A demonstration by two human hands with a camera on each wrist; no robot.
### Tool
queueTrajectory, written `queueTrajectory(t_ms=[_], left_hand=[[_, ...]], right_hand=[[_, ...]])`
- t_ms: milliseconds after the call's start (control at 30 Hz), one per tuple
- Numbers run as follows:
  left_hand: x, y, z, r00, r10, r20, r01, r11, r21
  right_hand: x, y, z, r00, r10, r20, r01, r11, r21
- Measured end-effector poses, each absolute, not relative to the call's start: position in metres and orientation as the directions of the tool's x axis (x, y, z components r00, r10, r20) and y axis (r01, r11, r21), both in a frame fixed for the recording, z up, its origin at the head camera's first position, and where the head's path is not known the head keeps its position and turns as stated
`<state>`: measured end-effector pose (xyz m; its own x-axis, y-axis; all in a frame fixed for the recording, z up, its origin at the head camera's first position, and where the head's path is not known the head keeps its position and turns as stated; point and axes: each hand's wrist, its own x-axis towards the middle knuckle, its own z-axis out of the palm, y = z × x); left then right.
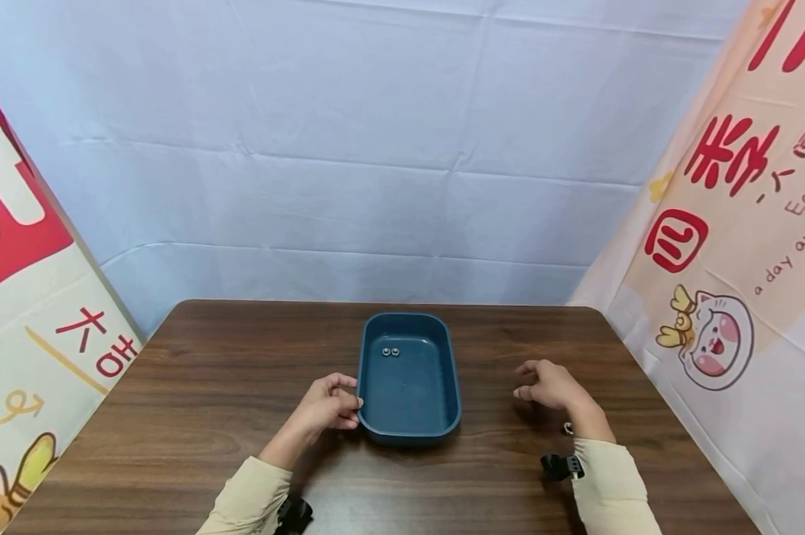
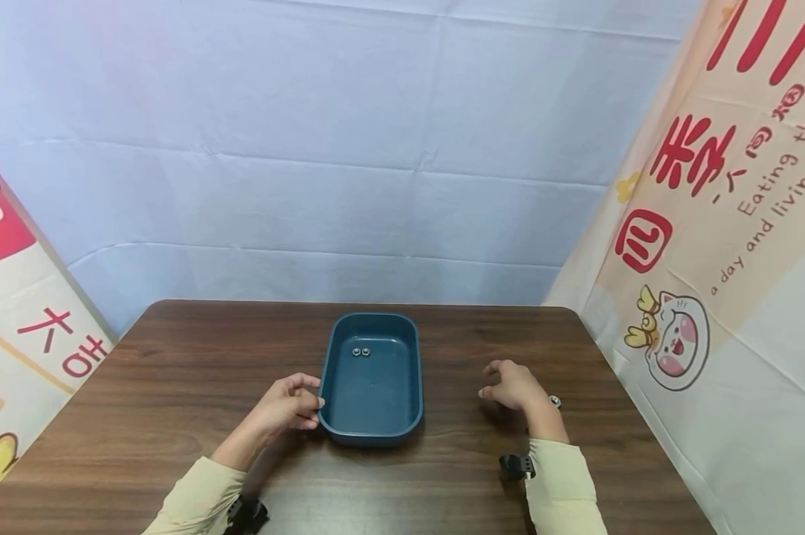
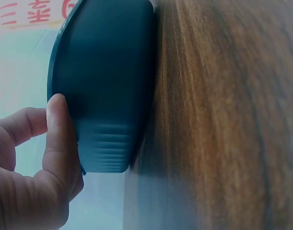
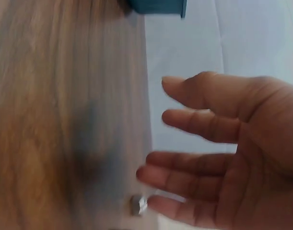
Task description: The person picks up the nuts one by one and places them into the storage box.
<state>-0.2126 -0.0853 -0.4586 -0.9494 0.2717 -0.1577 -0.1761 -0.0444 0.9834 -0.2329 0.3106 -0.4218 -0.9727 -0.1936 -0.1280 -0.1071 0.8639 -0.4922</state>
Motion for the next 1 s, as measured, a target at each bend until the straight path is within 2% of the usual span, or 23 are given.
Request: queueTrajectory(t_ms=[233, 433, 1000], left_hand=[[-0.213, -0.085, -0.462, -0.951, 0.261, -0.165, -0.185, -0.053, 0.981], [-0.212, -0.086, -0.461, -0.952, 0.260, -0.160, -0.180, -0.054, 0.982], [-0.214, -0.087, -0.464, -0.948, 0.275, -0.160, -0.183, -0.058, 0.981]], right_hand=[[-0.234, 0.332, -0.436, -0.983, -0.180, -0.031, -0.130, 0.810, -0.572], [-0.236, 0.338, -0.441, -0.994, -0.109, 0.018, -0.095, 0.762, -0.640], [-0.244, 0.348, -0.451, -0.977, 0.188, 0.105, 0.074, 0.751, -0.656]])
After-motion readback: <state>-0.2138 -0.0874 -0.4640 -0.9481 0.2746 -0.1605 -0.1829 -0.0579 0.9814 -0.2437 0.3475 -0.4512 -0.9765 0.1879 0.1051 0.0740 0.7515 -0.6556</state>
